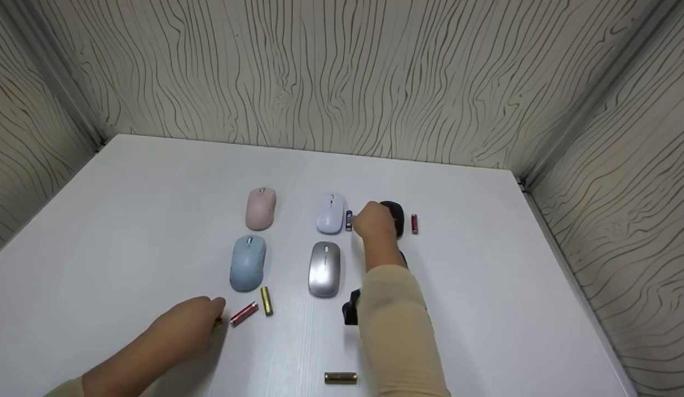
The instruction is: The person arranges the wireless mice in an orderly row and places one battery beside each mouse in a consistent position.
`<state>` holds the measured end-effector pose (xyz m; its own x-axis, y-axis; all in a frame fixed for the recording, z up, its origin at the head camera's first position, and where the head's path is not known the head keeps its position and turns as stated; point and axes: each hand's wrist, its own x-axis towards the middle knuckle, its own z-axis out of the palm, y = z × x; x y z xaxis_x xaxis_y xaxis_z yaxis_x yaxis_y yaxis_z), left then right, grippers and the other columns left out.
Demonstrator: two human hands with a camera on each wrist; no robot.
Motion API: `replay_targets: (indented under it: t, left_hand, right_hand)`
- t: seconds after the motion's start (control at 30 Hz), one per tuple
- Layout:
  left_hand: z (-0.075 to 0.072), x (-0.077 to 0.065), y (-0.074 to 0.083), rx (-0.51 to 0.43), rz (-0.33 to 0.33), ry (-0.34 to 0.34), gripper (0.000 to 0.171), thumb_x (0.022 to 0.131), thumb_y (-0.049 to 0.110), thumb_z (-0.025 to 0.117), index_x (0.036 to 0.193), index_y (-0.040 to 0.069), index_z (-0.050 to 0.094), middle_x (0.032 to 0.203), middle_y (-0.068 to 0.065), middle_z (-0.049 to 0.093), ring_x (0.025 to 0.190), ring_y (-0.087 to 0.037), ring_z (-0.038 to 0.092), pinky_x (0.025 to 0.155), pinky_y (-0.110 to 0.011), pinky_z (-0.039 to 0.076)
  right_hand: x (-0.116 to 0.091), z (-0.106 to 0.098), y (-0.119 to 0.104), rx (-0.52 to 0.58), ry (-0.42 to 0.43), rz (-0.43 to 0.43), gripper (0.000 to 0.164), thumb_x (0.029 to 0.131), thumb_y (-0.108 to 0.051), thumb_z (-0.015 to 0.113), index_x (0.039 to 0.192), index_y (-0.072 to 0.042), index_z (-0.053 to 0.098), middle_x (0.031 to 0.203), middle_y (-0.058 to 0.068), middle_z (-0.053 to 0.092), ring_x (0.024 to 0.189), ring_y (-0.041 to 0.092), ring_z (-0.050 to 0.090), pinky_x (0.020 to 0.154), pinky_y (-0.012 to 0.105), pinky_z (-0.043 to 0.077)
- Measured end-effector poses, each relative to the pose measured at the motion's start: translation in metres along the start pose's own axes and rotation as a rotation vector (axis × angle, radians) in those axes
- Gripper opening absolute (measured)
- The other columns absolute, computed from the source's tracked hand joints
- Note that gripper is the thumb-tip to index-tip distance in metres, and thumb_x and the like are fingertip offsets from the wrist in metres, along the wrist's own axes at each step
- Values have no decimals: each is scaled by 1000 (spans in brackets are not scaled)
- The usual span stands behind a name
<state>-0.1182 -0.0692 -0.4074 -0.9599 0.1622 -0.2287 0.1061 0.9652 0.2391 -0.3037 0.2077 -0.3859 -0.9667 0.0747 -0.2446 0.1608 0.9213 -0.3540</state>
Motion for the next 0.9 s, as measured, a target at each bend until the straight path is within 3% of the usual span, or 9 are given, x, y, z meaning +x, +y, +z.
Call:
replay_targets:
  t: [0.13,0.3,0.5,0.63,0.73,0.9]
  left_hand:
    - [-10,14,0,-60,-4,23,22,72,10,66,93,7,60,80,-4,59,72,-18,54,70,-39,47]
    - [-30,40,2,-176,-3,33,20,69,9,69,86,7,59,72,-2,55,63,-17,48,61,-34,46]
    - [-45,80,5,-361,-69,41,22,70,12,68,88,9,57,78,-3,56,71,-19,51,62,-34,47]
    - [-49,106,12,-451,-122,63,23,72,15,68,91,9,57,85,-4,57,78,-20,54,69,-42,47]
    - [-53,123,20,-458,-122,90,19,72,15,67,87,9,57,81,-4,57,76,-20,54,67,-40,47]
    - [-52,148,31,-407,-108,114,20,72,14,67,88,5,60,77,-4,57,71,-19,53,62,-32,46]
  right_hand:
    - [-1,-2,5,22,10,-3,41,86,-31,49,105,5,53,92,16,56,75,24,53,61,31,44]
    - [-4,-5,10,63,4,-12,40,86,-31,49,105,4,52,86,14,57,71,21,55,59,30,45]
    - [-12,-11,10,53,2,-80,37,87,-33,48,100,1,53,84,12,57,70,21,56,60,31,44]
    - [-17,-13,7,-14,34,-112,35,85,-37,49,91,-4,56,87,10,57,76,23,52,72,40,40]
    - [-23,-13,3,-35,55,-139,33,85,-38,50,87,-6,57,89,9,57,79,24,50,73,41,38]
    - [-37,-10,-6,6,62,-184,29,84,-36,52,83,-7,56,87,8,57,76,22,51,63,34,41]
